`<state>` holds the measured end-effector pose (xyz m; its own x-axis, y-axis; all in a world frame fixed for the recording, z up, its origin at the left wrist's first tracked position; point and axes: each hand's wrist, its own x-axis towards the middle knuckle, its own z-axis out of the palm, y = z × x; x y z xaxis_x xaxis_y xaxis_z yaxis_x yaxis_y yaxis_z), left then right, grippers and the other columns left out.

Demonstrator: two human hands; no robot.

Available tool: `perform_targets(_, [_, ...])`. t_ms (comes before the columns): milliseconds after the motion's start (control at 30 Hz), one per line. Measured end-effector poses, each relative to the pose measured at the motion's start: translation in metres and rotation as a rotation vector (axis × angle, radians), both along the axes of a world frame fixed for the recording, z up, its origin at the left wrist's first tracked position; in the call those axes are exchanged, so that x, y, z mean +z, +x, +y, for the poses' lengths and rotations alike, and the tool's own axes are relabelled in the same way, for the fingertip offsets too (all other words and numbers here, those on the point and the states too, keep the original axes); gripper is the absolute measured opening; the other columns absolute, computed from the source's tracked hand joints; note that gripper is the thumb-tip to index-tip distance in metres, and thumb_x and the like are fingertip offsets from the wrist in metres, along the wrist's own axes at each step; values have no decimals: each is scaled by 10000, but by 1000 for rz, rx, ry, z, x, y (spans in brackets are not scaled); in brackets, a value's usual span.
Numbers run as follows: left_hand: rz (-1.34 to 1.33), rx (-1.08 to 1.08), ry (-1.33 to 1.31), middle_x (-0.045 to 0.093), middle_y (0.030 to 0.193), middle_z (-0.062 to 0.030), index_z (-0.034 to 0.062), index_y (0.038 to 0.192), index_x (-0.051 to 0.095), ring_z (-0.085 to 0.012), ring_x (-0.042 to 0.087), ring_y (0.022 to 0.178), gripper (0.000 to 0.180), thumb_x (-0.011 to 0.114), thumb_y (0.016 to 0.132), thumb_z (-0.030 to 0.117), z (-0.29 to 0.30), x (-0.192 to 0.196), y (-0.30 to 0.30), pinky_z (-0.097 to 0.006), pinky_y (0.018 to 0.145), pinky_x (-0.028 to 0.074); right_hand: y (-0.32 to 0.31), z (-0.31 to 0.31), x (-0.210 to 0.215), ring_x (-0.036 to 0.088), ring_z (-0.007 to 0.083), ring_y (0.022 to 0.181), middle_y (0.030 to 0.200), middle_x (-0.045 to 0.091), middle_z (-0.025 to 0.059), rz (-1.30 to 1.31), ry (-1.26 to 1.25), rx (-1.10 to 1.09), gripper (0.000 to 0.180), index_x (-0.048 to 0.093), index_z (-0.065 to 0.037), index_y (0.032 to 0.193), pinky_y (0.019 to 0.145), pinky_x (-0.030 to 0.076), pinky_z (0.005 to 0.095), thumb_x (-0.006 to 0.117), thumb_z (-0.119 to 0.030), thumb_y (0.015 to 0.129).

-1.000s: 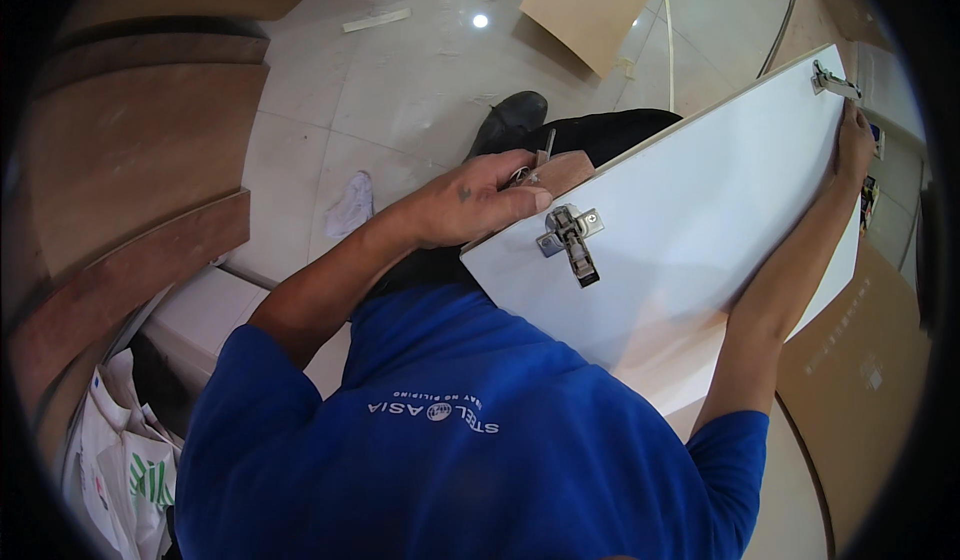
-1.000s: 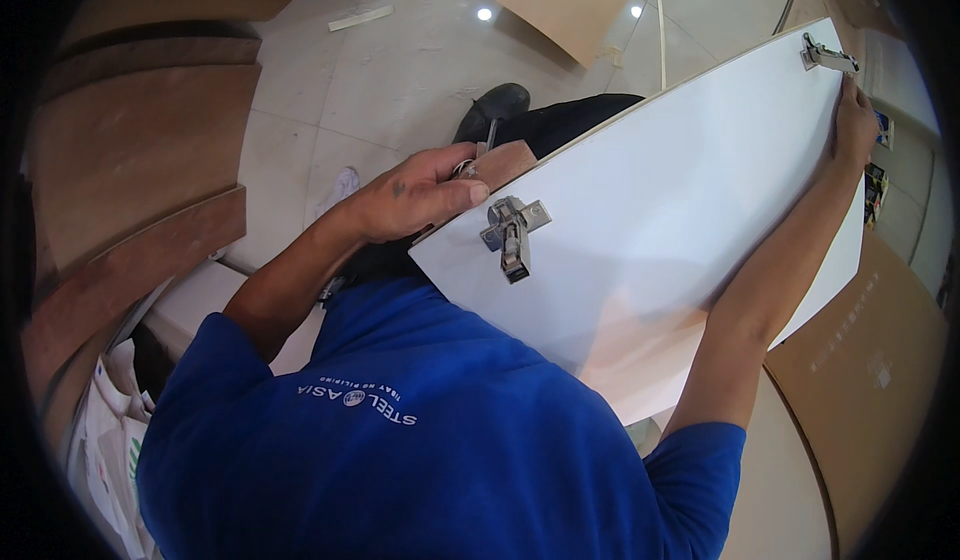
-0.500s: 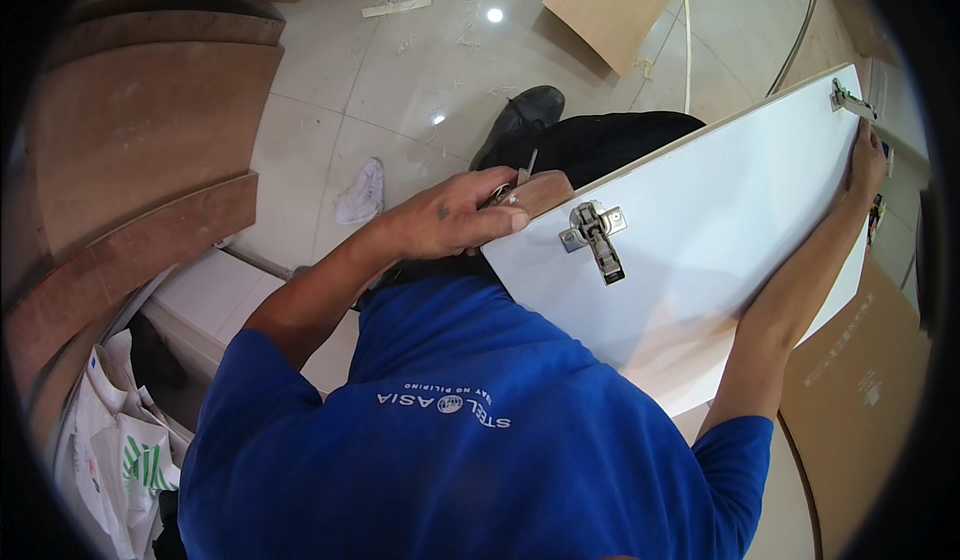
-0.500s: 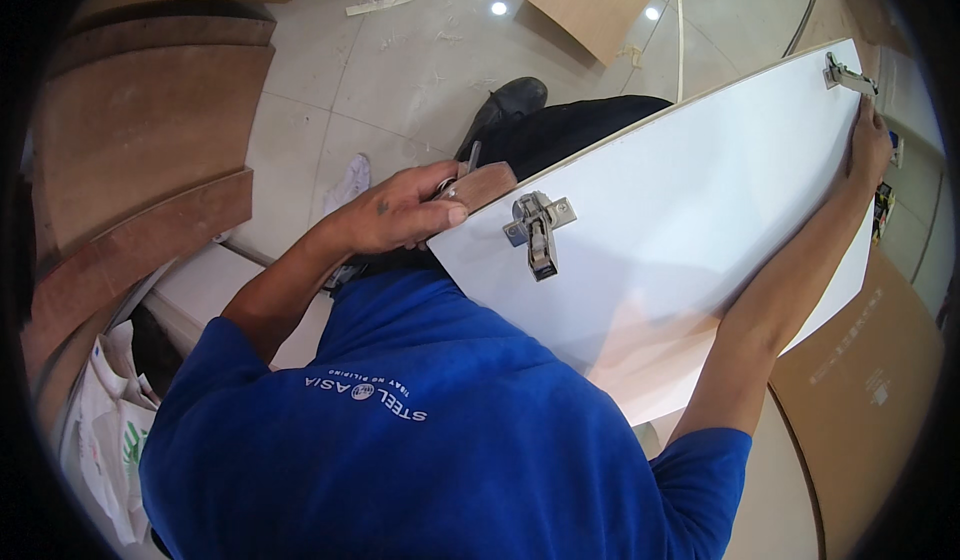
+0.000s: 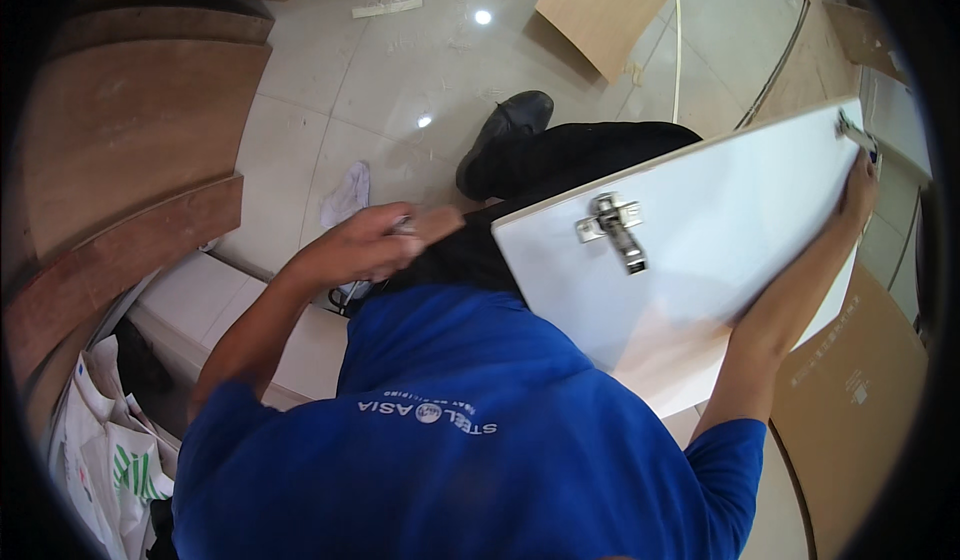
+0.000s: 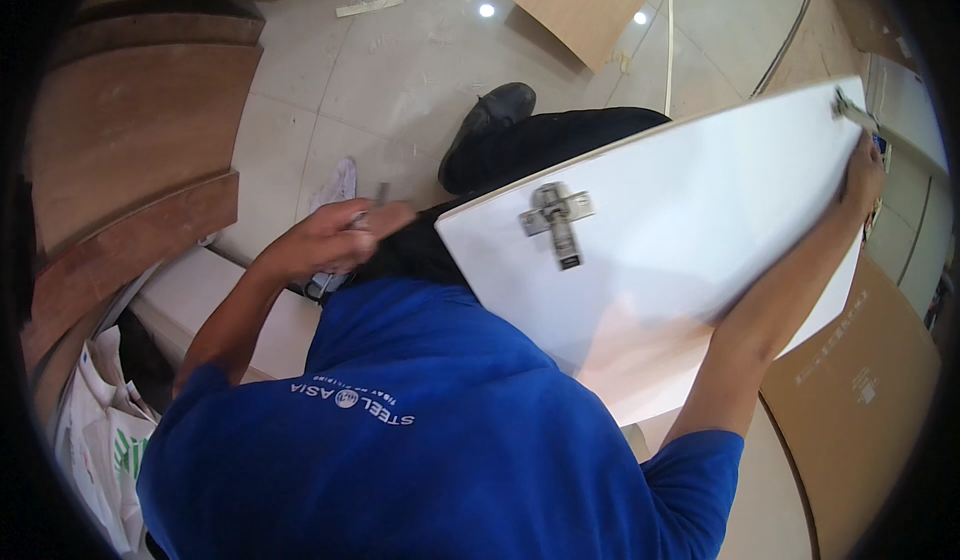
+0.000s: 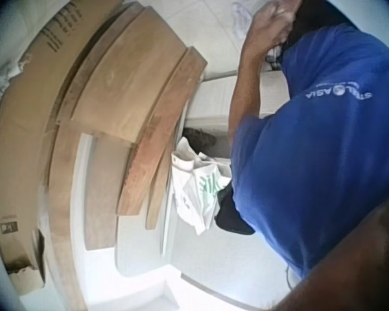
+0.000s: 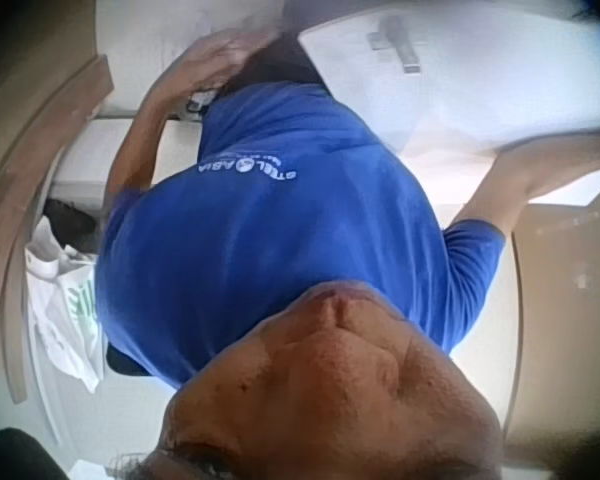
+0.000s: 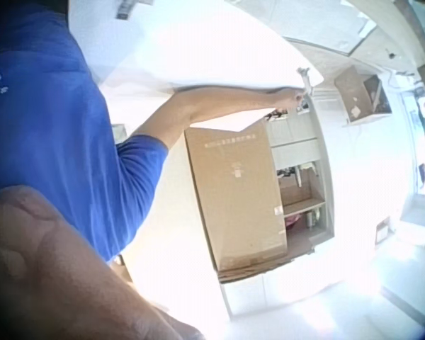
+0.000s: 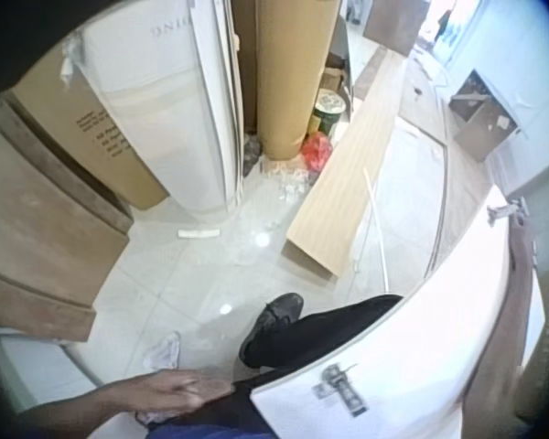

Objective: The person assembles a white cabinet door by attaching hinges and a latch. They use a screwdriver to secure the hinges and then attach a latch mechanism to the door.

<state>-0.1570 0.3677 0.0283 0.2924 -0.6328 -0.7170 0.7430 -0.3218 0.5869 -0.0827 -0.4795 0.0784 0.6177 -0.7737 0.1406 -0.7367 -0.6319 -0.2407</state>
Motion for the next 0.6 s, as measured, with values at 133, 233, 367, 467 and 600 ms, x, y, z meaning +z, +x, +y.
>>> perform_targets(133, [157,447,6,619,819,-70,-2,1279,555,-114,535,573,556,677,963,439,36,-7,0,-242,464,410,-29,2,8,661,283,1204,1319,709,180,-39,66,-68,631,668,-27,1372,1036,482,393,573,-544,1024])
perform_targets(233, [53,485,-158,656,963,-144,-34,1310,526,-168,617,735,630,653,960,474,13,-28,24,-286,612,504,-35,16,13,657,287,1201,1313,710,181,-102,127,23,611,653,-20,1386,1042,477,383,554,-515,1043])
perform_targets(367, [-31,416,-405,665,1148,-201,-44,1413,458,-252,664,1015,704,664,961,454,-49,-26,29,-366,857,537,-38,35,17,671,283,1177,1289,719,177,-81,34,78,569,659,-12,1367,1046,474,378,546,-473,1052])
perform_targets(467, [-145,358,-567,648,1269,-212,-52,1479,417,-281,649,1160,746,673,974,432,-75,-10,25,-396,966,525,-36,39,17,674,262,1159,1262,732,163,-40,-31,69,565,666,-5,1353,1035,478,373,553,-467,1049])
perform_targets(600, [-197,303,-545,606,1351,-257,-35,1538,355,-331,615,1248,865,733,935,457,-76,-4,26,-426,981,524,-41,41,14,675,282,1170,1270,724,189,-174,-61,76,502,691,-30,1326,1032,484,377,612,-424,1024])
